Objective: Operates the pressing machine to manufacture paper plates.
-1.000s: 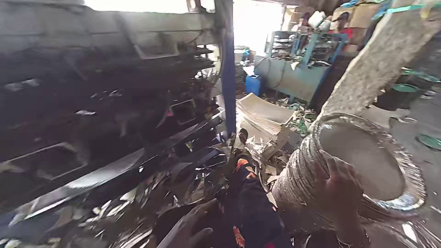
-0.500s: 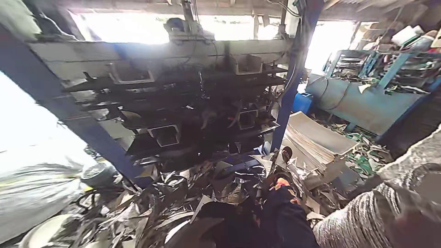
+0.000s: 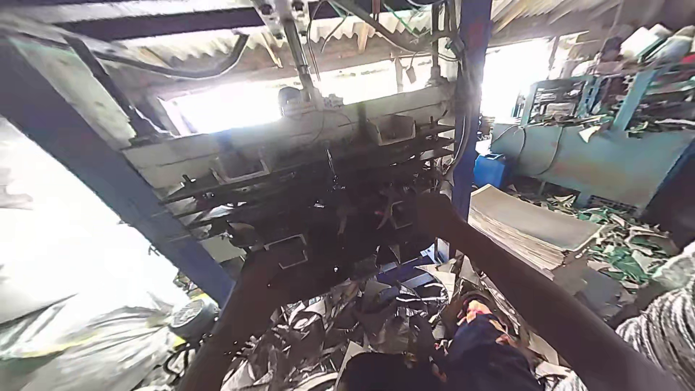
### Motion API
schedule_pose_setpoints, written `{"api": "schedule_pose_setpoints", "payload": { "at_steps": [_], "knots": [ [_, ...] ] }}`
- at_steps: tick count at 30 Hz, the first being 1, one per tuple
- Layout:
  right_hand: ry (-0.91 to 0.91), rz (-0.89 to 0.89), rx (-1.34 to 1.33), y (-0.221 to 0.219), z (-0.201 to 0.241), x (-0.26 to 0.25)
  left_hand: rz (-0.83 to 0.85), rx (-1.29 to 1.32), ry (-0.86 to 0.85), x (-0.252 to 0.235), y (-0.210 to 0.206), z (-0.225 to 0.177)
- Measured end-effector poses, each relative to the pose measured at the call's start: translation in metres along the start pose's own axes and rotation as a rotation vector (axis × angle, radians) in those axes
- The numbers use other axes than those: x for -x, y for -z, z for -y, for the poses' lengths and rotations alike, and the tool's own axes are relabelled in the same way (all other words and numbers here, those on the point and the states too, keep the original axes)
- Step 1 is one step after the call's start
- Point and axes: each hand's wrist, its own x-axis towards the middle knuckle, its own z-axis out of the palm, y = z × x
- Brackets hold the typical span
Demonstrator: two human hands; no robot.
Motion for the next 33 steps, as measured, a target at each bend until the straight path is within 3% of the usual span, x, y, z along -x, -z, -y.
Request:
{"api": "schedule_pose_setpoints", "payload": {
  "at_steps": [4,9,13,17,20,26,30,33],
  "knots": [
    [-0.052,-0.209,0.019,-0.018,-0.013,-0.056,-0.138,-0.034,-0.012,-0.010,0.017,0.010],
    [-0.189,-0.085,0.002,0.002,-0.004,-0.092,-0.267,-0.062,-0.105,-0.023,0.014,0.025],
    [-0.228,-0.072,0.029,0.002,-0.001,-0.112,-0.288,-0.286,0.060,-0.057,0.007,0.012],
    [-0.183,-0.114,0.010,0.017,0.005,-0.097,-0.314,-0.419,0.023,-0.108,-0.005,0.015],
    [-0.121,-0.184,0.004,0.020,0.019,-0.055,-0.279,-0.442,0.066,-0.134,-0.013,0.012],
    [0.018,0.063,0.044,0.021,0.011,-0.009,-0.249,-0.520,0.181,-0.169,-0.032,0.025],
    [0.115,-0.046,0.010,0.019,0.000,-0.004,-0.268,-0.480,0.224,-0.166,-0.036,0.017],
    [0.136,-0.260,0.006,0.021,0.000,-0.024,-0.334,-0.438,0.110,-0.155,-0.042,0.004]
  ]
}}
